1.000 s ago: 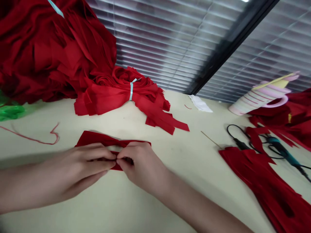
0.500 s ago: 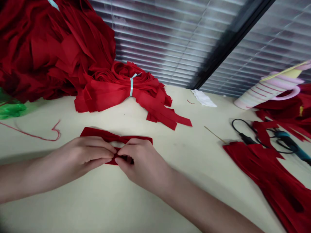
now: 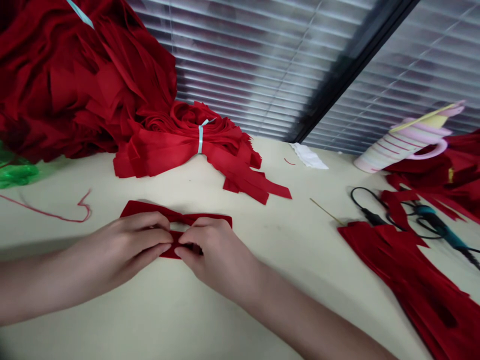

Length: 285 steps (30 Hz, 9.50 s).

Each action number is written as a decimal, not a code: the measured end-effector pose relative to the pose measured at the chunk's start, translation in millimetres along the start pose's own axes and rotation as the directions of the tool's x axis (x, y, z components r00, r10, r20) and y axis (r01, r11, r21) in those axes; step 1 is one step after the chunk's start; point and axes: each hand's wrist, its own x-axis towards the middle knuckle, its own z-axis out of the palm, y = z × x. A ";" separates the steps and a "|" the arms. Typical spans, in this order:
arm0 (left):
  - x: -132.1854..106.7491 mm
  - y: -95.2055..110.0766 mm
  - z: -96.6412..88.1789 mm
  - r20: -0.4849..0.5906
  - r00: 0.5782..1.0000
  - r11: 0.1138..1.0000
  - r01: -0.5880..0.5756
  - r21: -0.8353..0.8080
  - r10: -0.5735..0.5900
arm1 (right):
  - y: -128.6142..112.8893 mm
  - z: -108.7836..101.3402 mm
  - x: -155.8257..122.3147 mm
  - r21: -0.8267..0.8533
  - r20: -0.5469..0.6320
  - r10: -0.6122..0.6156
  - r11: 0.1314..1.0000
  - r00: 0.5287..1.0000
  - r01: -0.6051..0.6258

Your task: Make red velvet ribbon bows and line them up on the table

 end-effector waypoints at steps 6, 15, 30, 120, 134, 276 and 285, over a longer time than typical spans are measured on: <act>2.1 0.2 -0.8 0.003 0.998 0.995 -0.062 0.082 0.062 | -0.3 0.7 0.5 0.008 0.008 0.007 1.000 1.000 -0.007; 9.5 1.2 -1.9 0.032 0.999 1.000 0.010 0.000 -0.010 | -5.1 -2.0 5.3 -0.010 0.031 0.023 1.000 0.999 -0.022; 19.4 9.5 -6.8 0.074 0.996 0.997 0.035 0.068 -0.040 | -8.9 -2.7 10.6 0.062 0.111 0.077 0.995 0.991 -0.084; 23.0 2.2 -17.9 0.202 0.977 0.996 -0.082 0.047 0.071 | -12.3 -3.9 10.4 -0.143 0.194 0.033 0.990 0.980 -0.006; 17.4 3.1 -20.4 0.316 0.945 0.960 -0.163 0.228 0.085 | -6.8 -0.8 5.8 -0.388 0.248 -0.108 0.900 0.963 0.201; 12.5 -3.2 -6.5 0.029 0.998 0.996 0.061 -0.072 -0.059 | -10.6 -14.1 23.5 -0.031 0.225 -0.023 0.999 0.974 0.030; 15.5 0.7 -6.4 0.029 1.000 0.997 -0.007 -0.074 0.010 | -14.9 -13.2 19.1 -0.068 0.193 -0.016 0.997 0.981 0.029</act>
